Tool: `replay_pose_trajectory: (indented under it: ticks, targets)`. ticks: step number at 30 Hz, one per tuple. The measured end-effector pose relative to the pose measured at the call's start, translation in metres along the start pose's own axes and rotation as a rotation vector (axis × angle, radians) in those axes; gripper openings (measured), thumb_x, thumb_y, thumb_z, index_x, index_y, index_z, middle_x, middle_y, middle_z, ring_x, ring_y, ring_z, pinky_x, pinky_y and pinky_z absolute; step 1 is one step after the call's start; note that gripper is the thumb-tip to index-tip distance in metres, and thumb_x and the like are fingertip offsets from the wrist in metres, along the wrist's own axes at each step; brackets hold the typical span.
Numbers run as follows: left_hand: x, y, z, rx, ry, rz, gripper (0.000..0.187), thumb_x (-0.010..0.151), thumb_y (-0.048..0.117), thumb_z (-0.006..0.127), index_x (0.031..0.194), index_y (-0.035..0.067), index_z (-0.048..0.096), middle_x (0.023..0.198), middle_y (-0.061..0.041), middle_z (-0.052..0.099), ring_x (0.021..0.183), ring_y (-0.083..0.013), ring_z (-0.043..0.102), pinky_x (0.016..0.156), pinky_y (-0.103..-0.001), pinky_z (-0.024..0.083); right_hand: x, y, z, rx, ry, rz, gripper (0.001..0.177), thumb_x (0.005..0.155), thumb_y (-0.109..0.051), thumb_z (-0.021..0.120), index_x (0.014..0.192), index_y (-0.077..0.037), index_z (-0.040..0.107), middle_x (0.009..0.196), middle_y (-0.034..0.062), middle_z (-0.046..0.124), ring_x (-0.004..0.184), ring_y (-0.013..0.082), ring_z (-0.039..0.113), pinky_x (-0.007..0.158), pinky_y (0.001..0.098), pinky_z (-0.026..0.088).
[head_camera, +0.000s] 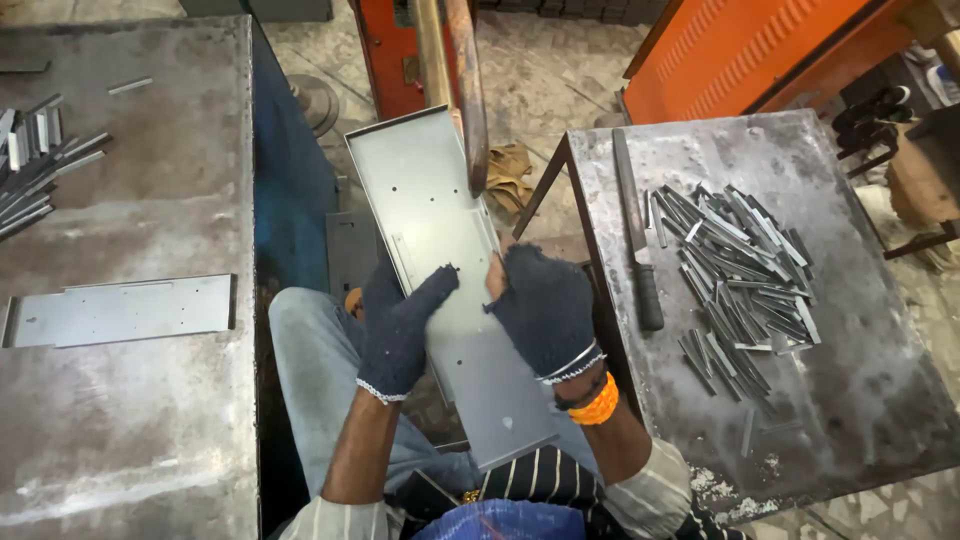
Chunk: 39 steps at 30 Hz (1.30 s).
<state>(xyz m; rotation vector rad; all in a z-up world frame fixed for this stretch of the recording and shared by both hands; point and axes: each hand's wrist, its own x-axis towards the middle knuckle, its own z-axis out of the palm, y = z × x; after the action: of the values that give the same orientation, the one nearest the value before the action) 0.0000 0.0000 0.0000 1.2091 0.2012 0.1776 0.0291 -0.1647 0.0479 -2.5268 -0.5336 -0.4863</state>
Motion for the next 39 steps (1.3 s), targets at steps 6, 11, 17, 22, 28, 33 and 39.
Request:
replay_pose_trajectory:
  ticks: [6, 11, 17, 22, 28, 33, 39]
  targets:
    - [0.009, 0.018, 0.004, 0.019, 0.011, -0.056, 0.036, 0.086, 0.009, 0.075, 0.120, -0.003, 0.067, 0.102, -0.013, 0.076, 0.084, -0.0182, 0.073, 0.073, -0.031, 0.060, 0.009, -0.002, 0.004, -0.081, 0.092, -0.086, 0.020, 0.092, -0.018, 0.069, 0.079, -0.004, 0.064, 0.063, 0.0173, 0.062, 0.056, 0.0357, 0.066, 0.054, 0.0460, 0.050]
    - [0.012, 0.012, 0.001, -0.074, -0.012, -0.047, 0.039, 0.086, 0.008, 0.075, 0.122, -0.004, 0.066, 0.104, -0.013, 0.075, 0.086, -0.0179, 0.073, 0.074, -0.031, 0.060, 0.013, -0.006, 0.002, -0.051, 0.086, -0.048, 0.017, 0.093, -0.017, 0.069, 0.084, -0.003, 0.069, 0.065, 0.0185, 0.064, 0.056, 0.0350, 0.067, 0.051, 0.0436, 0.051]
    - [0.016, 0.007, 0.000, -0.047, 0.002, -0.060, 0.039, 0.085, 0.009, 0.076, 0.120, -0.005, 0.067, 0.100, -0.014, 0.076, 0.082, -0.0189, 0.073, 0.071, -0.031, 0.060, 0.015, -0.005, 0.001, -0.016, 0.052, -0.020, 0.019, 0.095, -0.018, 0.068, 0.085, -0.002, 0.070, 0.066, 0.0185, 0.066, 0.056, 0.0330, 0.068, 0.053, 0.0424, 0.052]
    - [0.015, 0.011, 0.001, -0.038, -0.001, -0.059, 0.036, 0.086, 0.009, 0.076, 0.118, -0.006, 0.068, 0.100, -0.015, 0.076, 0.082, -0.0193, 0.073, 0.071, -0.032, 0.060, 0.019, -0.008, -0.002, -0.025, 0.086, -0.051, 0.018, 0.091, -0.019, 0.069, 0.087, -0.002, 0.069, 0.066, 0.0178, 0.066, 0.057, 0.0340, 0.068, 0.054, 0.0433, 0.053]
    - [0.017, 0.013, -0.001, -0.085, -0.007, -0.066, 0.036, 0.086, 0.007, 0.075, 0.118, -0.006, 0.067, 0.101, -0.015, 0.076, 0.082, -0.0199, 0.073, 0.072, -0.033, 0.061, 0.019, -0.005, 0.003, -0.087, 0.029, -0.014, 0.025, 0.093, -0.022, 0.070, 0.075, -0.005, 0.062, 0.060, 0.0179, 0.063, 0.056, 0.0367, 0.066, 0.056, 0.0478, 0.051]
    - [0.017, 0.008, -0.001, -0.084, -0.013, -0.079, 0.035, 0.087, 0.006, 0.075, 0.118, -0.007, 0.068, 0.102, -0.014, 0.076, 0.084, -0.0187, 0.072, 0.073, -0.032, 0.059, 0.017, -0.004, 0.004, -0.074, 0.080, -0.048, 0.025, 0.093, -0.021, 0.069, 0.074, -0.007, 0.062, 0.064, 0.0173, 0.063, 0.058, 0.0380, 0.064, 0.056, 0.0487, 0.050]
    - [0.009, 0.017, 0.003, -0.042, -0.051, 0.005, 0.038, 0.089, 0.006, 0.072, 0.124, -0.006, 0.067, 0.106, -0.013, 0.075, 0.090, -0.0171, 0.072, 0.078, -0.031, 0.059, 0.009, 0.005, -0.001, -0.076, 0.074, -0.416, 0.014, 0.090, -0.018, 0.062, 0.084, -0.006, 0.063, 0.074, 0.0163, 0.065, 0.067, 0.0363, 0.067, 0.060, 0.0485, 0.048]
